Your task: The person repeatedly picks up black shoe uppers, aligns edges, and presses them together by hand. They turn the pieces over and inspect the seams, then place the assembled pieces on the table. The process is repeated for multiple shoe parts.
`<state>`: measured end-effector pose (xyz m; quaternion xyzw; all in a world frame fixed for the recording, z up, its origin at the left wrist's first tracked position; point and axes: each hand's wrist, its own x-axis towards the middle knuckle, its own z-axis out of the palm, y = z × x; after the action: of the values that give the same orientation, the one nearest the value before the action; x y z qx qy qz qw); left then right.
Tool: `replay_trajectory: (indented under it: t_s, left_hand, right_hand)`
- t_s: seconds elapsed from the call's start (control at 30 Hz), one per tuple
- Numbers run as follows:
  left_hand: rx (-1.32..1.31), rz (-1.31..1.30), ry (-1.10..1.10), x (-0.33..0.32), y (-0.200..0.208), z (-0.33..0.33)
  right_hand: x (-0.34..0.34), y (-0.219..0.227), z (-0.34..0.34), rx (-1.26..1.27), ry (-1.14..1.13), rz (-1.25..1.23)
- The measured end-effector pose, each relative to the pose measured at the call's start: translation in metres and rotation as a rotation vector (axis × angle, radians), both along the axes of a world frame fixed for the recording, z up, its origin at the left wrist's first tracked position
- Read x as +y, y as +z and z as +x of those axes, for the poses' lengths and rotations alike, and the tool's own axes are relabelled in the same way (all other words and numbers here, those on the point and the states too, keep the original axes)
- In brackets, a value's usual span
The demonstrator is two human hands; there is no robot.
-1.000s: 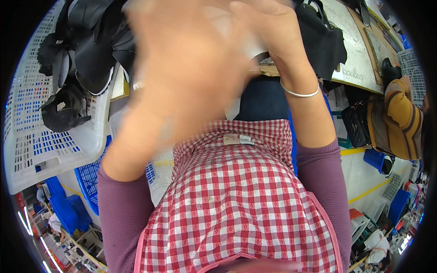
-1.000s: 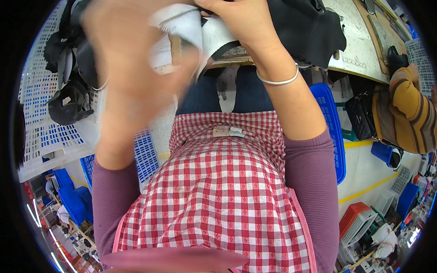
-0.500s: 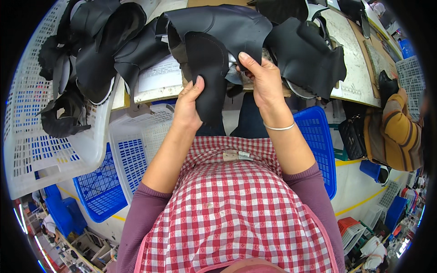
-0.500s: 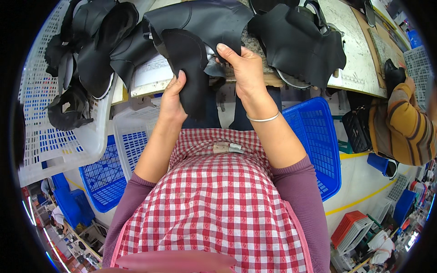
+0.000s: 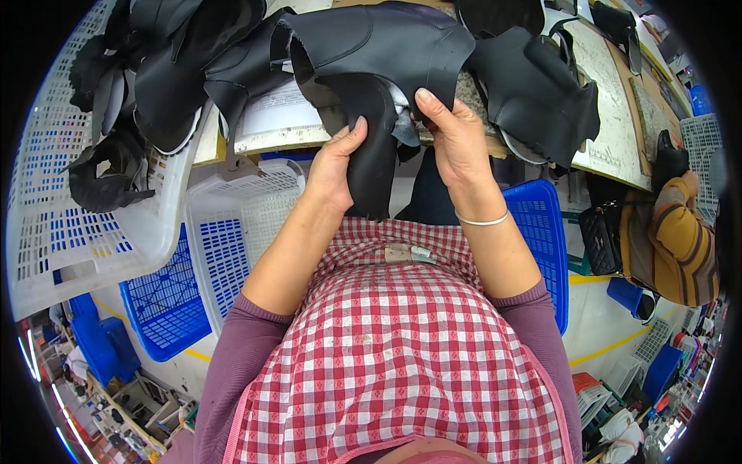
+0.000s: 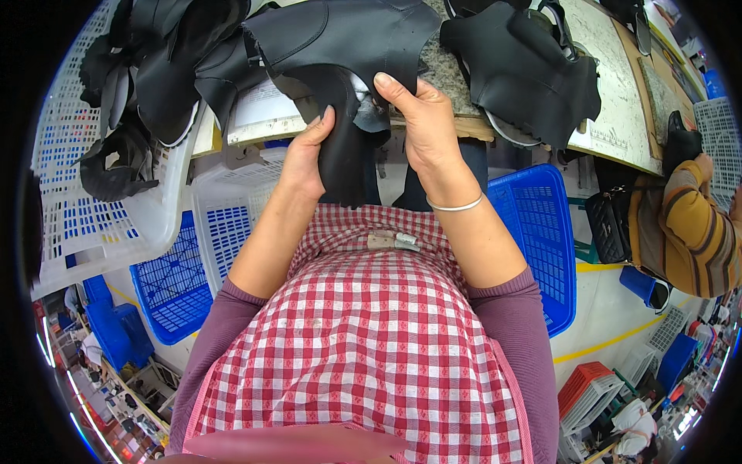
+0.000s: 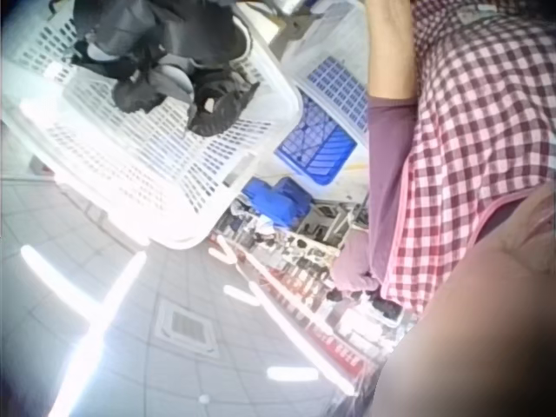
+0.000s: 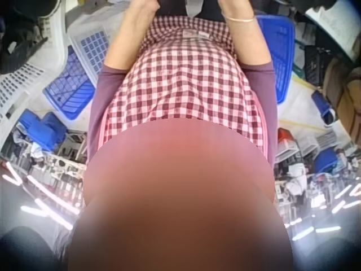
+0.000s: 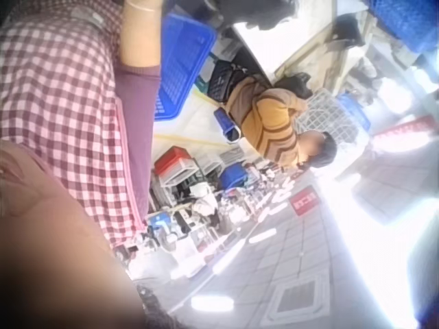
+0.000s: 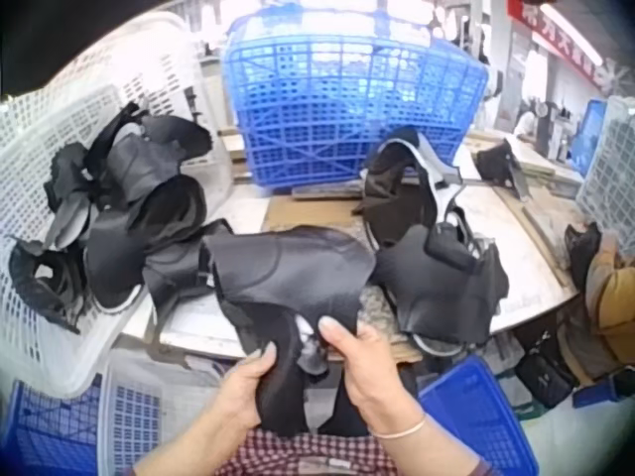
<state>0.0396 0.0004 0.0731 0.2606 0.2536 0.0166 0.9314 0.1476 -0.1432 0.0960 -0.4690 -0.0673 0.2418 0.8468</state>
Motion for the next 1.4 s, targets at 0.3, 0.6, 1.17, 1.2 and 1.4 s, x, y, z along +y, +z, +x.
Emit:
replay_trajectory:
  t_s: [0.3,0.6,1.17,1.2,1.4]
  left_hand:
    - [-0.362,1.001,0.102,0.031,0.049,-0.026]
    - [0.147,1.155,-0.183,0.109,0.041,-0.102]
    - [0.035,1.042,-0.518,-0.023,-0.056,-0.107]
    - [0.013,1.583,-0.375,-0.026,-0.060,-0.106]
    - [0.125,1.521,-0.570,-0.005,-0.011,-0.104]
  right_hand:
    - [-0.020,0.015,0.007,-0.342,0.182,-0.257]
    - [-0.080,0.137,0.001,-1.923,0.480,-0.702]
    - [-0.094,0.012,-0.071,-2.108,0.236,-0.761]
    - [-0.097,0.007,-0.071,-2.073,0.369,-0.779]
    - [-0.095,-0.008,-0.074,-2.046,0.272,-0.806]
